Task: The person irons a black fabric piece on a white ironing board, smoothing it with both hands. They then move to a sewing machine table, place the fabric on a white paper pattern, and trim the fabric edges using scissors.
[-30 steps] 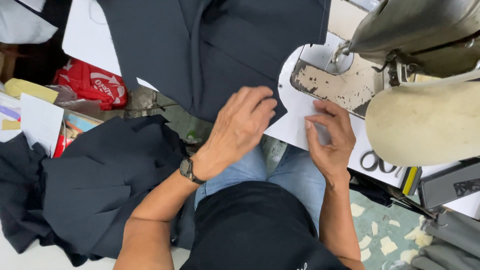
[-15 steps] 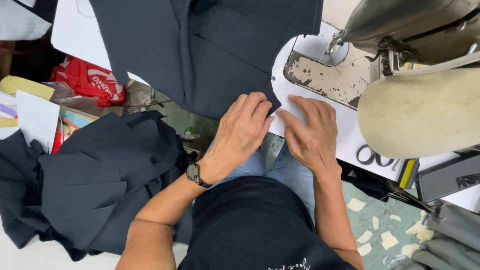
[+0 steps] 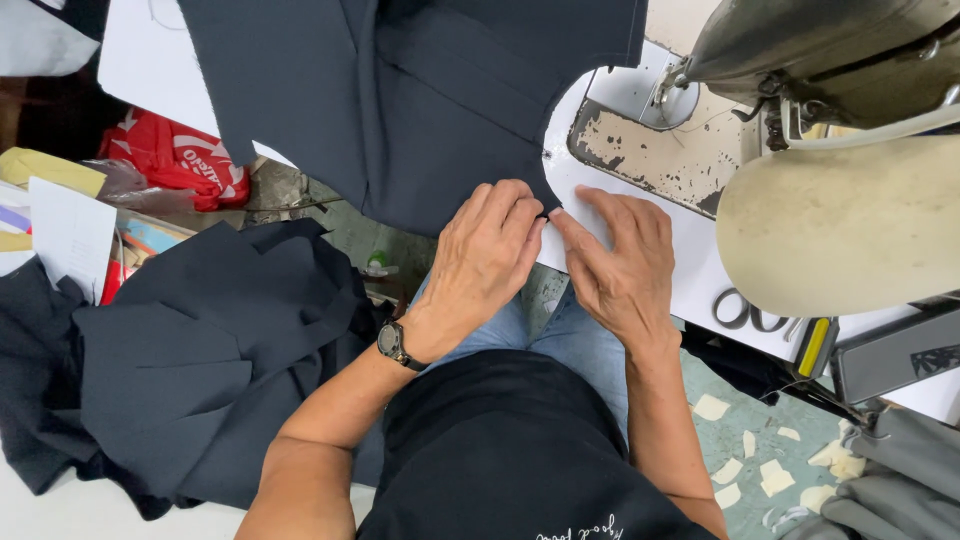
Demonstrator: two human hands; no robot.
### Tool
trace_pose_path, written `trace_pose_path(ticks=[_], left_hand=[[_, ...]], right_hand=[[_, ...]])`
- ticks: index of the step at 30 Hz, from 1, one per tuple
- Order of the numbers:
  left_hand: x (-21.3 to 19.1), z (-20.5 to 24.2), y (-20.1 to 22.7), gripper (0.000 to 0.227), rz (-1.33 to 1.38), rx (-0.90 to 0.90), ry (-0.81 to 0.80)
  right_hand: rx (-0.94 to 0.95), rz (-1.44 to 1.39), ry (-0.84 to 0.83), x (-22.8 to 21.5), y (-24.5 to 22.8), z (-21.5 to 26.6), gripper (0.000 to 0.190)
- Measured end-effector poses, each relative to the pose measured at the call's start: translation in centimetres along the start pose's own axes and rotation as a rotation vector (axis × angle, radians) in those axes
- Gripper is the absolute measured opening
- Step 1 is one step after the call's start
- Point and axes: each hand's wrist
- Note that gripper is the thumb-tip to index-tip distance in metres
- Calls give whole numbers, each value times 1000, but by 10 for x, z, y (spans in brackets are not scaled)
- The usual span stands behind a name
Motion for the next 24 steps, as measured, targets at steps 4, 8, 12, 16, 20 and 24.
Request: trace_pose_path(ticks=[4, 8, 12, 16, 20, 24], left_hand=[[6, 1, -3, 5, 18, 4, 43], [5, 1, -1, 5, 21, 7, 57], [2, -1, 0, 6, 25, 17, 70], [3, -3, -8, 12, 69, -3, 70], [-9, -23, -34, 14, 39, 25, 157], [-28, -41, -59, 54, -129, 119, -235]], right_hand=[[-4, 23, 17, 0, -2, -3, 28], [-2, 28, 17, -1, -4, -6, 26], [-5, 41, 14, -3, -6, -7, 25], [-8, 19, 24, -3, -6, -8, 23], [0, 16, 16, -10, -11, -15, 25], [-45, 18, 26, -15, -16, -21, 19]])
Point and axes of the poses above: each hand's wrist, its own z-axis away from the middle knuckle, its own x-axis out of the palm, y = z × x, and after that the axes turned 10 degrees about y, right-handed
